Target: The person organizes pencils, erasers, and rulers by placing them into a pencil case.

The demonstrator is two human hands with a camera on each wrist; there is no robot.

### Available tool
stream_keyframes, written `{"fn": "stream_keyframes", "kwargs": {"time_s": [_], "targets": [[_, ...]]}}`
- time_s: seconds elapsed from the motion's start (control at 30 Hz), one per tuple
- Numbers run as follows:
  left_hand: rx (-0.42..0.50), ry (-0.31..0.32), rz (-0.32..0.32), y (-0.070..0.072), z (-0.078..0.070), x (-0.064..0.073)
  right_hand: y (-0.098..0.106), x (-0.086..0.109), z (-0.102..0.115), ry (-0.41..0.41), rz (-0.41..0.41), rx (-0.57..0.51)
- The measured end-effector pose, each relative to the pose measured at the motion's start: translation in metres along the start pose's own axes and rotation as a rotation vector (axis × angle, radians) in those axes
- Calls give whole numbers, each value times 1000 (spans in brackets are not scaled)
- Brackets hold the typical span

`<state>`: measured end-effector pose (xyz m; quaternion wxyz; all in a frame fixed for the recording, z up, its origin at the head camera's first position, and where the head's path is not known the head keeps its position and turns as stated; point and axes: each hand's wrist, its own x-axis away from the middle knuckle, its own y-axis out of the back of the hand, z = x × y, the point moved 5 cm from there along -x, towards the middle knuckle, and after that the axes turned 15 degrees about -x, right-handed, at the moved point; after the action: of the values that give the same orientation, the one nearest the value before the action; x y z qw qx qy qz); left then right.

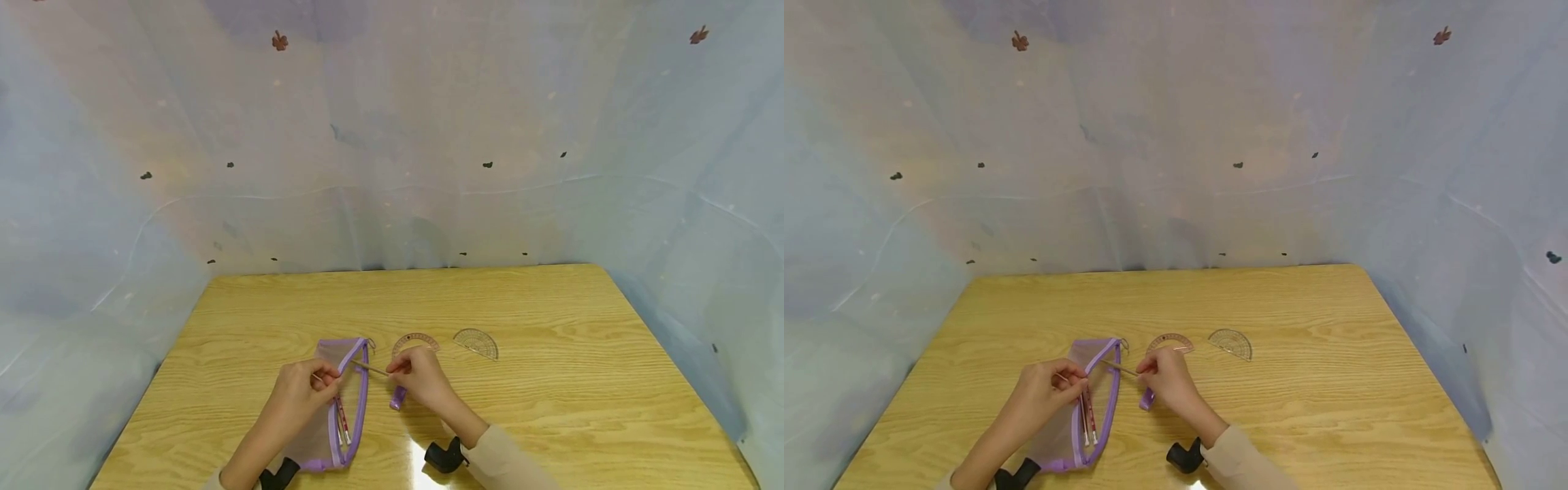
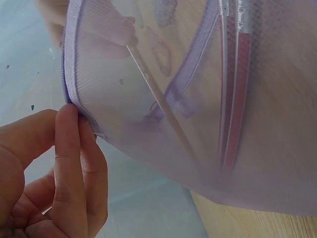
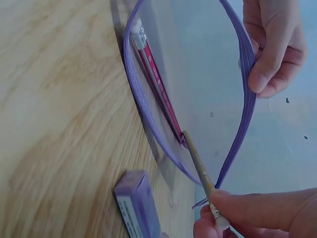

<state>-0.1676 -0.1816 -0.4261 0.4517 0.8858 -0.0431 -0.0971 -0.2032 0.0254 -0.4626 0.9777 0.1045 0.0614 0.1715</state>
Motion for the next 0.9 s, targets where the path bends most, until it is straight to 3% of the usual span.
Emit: {"fn": "stream_keyframes", "kwargs": {"time_s": [0.9], "targets": [[1, -8, -19, 1, 1, 1, -19, 7, 4, -11, 49, -96]]}}
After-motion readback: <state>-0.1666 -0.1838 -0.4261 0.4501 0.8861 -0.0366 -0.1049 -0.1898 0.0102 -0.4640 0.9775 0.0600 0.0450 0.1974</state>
